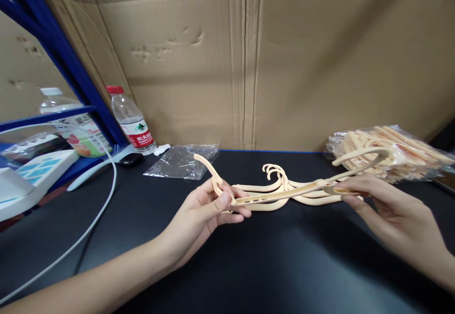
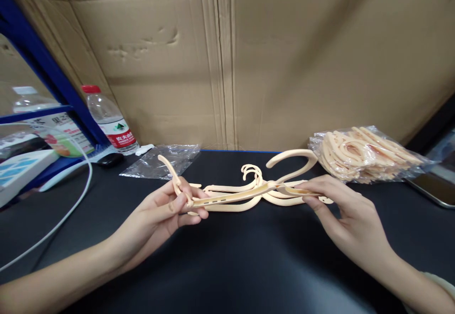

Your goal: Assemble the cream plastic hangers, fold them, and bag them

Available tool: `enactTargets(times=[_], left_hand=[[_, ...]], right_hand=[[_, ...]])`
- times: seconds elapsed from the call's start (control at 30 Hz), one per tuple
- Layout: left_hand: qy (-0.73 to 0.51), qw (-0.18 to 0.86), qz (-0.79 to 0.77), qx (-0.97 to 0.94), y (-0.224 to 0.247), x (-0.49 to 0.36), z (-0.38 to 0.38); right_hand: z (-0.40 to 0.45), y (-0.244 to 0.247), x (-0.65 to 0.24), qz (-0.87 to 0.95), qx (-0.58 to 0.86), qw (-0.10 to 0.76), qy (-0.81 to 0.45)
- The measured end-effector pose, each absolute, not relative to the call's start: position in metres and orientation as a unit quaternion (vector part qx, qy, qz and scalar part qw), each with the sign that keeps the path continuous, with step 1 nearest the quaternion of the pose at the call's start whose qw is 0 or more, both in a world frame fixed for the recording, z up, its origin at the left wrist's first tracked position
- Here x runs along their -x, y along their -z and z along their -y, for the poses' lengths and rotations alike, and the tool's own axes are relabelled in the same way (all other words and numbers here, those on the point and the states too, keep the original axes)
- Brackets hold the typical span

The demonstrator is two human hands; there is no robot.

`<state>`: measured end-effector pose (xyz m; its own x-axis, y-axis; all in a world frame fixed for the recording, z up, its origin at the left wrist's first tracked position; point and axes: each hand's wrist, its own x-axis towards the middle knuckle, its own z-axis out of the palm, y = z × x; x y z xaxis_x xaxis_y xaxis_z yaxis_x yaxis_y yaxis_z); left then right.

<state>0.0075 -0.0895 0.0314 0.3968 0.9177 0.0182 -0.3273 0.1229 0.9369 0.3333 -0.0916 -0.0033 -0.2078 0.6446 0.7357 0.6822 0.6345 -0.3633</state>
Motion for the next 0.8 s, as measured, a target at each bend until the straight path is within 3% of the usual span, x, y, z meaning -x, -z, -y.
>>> enactTargets(times=[0.8], left_hand=[[-0.459,0.675,-0.307,-0.49,-0.0304,-0.0086,0.0941]], right_hand=[[0.0956,0.0044,-0.3281,0.787,0.396,0.471,0.033]])
